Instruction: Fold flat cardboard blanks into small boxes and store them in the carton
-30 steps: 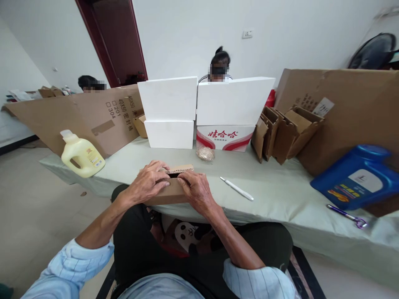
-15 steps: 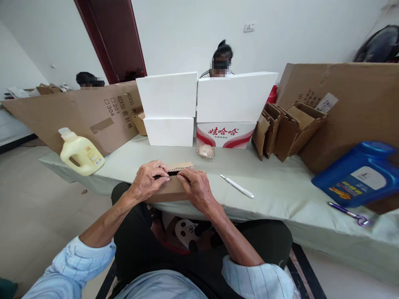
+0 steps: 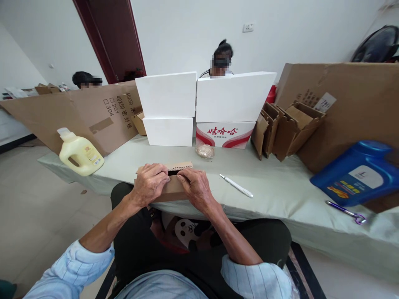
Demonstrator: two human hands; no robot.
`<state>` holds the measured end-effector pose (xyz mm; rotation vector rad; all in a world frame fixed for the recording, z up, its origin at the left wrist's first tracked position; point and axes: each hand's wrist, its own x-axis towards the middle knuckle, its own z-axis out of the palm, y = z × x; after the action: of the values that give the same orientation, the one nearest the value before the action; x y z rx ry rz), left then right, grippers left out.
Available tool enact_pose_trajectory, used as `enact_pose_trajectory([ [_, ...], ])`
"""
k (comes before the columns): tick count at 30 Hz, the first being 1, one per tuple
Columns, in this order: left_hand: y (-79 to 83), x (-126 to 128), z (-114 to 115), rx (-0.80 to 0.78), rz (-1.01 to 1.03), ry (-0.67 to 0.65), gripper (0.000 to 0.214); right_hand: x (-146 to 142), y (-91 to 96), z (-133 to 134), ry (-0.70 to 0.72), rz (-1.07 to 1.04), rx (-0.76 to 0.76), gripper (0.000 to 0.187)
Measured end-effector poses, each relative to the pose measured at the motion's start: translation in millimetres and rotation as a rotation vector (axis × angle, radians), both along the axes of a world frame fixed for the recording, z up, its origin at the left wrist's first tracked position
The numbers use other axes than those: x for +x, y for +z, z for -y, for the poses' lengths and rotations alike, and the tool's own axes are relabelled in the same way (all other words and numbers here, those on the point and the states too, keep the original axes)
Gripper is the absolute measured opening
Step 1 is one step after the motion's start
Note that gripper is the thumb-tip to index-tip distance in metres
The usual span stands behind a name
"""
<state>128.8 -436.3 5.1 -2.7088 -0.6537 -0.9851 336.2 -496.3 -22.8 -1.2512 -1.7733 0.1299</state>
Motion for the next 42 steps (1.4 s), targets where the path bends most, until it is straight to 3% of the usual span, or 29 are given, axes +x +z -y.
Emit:
enact_pose_trajectory([
  [6,3.6,-3,0,-0.026,0.018,0.022,0.016,-1,0.3,0,0.006,0.011,0.01,0.021],
  [15,-0.7,4,11,0.213,-0.051,0.113,0.016,-1,-1.9,-3,-0.001,-0.015,0.045,0.02],
  [24,-0.9,4,21,0.178,-0.126,0.101,0.017,0,-2.7,-3,-0.025,-0.016,0.06,0.019],
  [27,6.9,2,28,0.038,-0.005,-0.112,0.021,-1,-5.3,-2,-0.02,-0.002,0.045,0.02],
  [29,17.1,-2,32,-0.141,0.119,-0.304,0.02,-2,-7.4,-1,-0.009,0.008,0.038,0.021],
  [31,28.8,-11,30,-0.325,0.244,-0.39,0.018,-3,-9.1,1,-0.009,0.013,0.052,0.021],
  [34,41.2,-27,17,-0.53,0.437,-0.285,0.015,-2,-12.0,8,-0.019,0.01,0.083,0.02],
  [37,43.2,-41,1,-0.726,0.554,-0.185,0.013,-2,-17.9,16,-0.026,-0.027,0.112,0.02],
  [42,35.4,-45,-12,-1.002,0.519,-0.233,0.019,-10,-32.4,31,-0.135,-0.112,0.146,0.025],
])
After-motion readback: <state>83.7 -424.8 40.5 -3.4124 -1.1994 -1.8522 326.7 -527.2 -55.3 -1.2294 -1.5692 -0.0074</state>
